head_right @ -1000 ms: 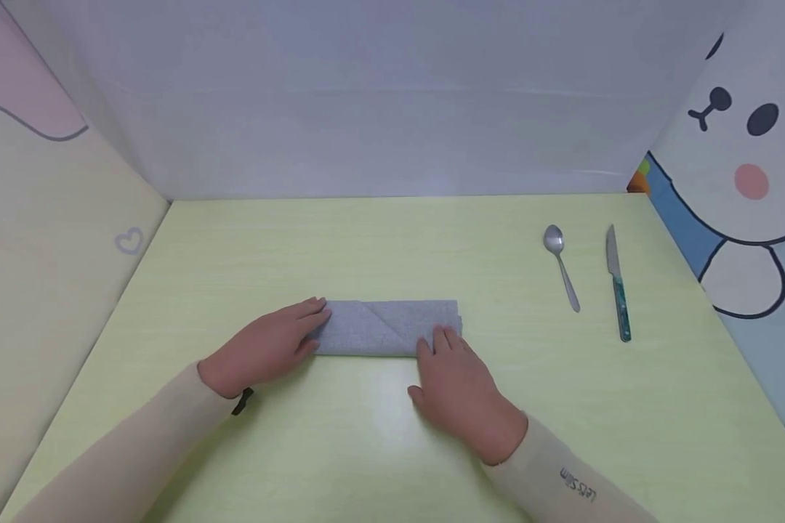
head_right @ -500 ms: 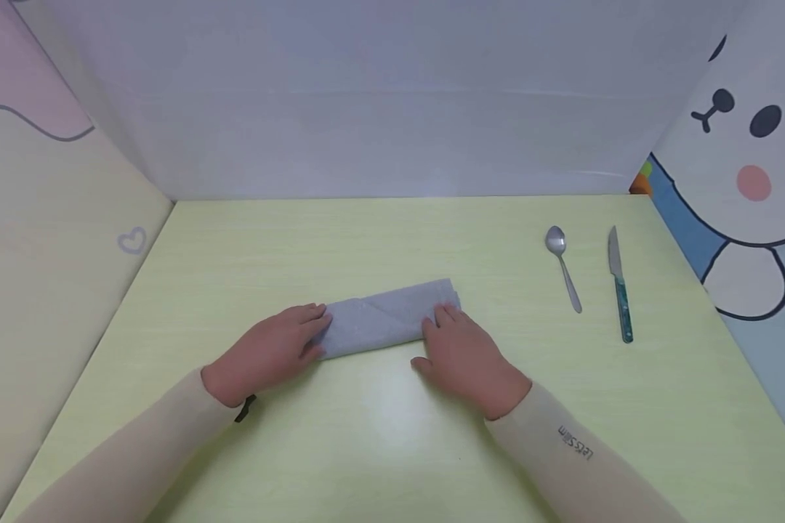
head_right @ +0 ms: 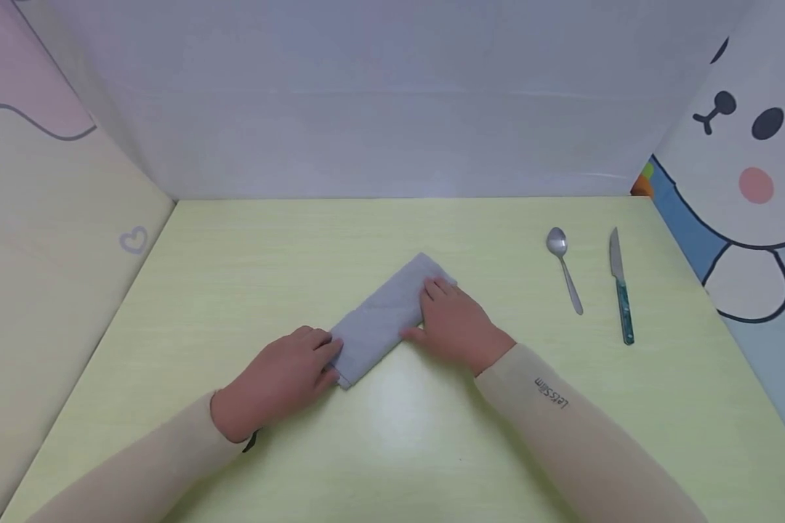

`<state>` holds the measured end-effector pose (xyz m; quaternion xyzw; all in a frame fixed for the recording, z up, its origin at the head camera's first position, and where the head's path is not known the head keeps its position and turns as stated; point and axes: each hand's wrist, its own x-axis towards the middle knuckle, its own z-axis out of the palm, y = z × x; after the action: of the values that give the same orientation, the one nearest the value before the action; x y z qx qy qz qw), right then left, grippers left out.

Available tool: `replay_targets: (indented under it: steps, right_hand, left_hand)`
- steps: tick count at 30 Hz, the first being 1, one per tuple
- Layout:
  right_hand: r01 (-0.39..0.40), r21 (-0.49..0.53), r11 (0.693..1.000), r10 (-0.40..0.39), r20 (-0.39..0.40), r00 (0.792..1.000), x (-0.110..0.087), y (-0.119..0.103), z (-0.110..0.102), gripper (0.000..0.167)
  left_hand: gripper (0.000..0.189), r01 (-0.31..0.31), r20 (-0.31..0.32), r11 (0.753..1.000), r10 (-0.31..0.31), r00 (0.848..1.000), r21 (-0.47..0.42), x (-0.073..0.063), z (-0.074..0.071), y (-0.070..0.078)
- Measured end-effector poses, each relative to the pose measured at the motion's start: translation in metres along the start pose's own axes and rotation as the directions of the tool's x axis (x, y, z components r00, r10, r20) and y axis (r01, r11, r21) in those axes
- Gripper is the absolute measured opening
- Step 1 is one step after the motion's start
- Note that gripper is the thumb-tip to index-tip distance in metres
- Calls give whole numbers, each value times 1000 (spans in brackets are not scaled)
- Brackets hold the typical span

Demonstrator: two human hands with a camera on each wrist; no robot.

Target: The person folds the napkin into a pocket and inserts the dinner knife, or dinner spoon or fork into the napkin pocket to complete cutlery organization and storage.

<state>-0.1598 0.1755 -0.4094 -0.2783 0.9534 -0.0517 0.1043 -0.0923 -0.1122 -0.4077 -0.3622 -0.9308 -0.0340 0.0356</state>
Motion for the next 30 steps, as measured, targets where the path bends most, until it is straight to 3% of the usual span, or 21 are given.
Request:
replay_targets:
  steps: [8, 15, 21, 30]
  right_hand:
    - [-1, 111, 994, -5, 57, 998, 20, 13, -3, 84]
    - [34, 121, 992, -43, 68, 997, 36, 15, -7, 76]
    - [61, 130, 990, -73, 88, 993, 49, 14, -11, 72]
    - [80, 202, 976, -102, 101, 990, 59, 16, -16, 68]
  left_hand:
    - [30, -43, 39, 998, 42, 998, 36, 2, -1, 28]
    - [12, -159, -44, 971, 170, 985, 178, 10, 4, 43]
    - [14, -201, -6, 964, 205, 979, 177, 19, 2, 53]
    - [14, -245, -10, 956, 250, 968, 164, 24, 0, 55]
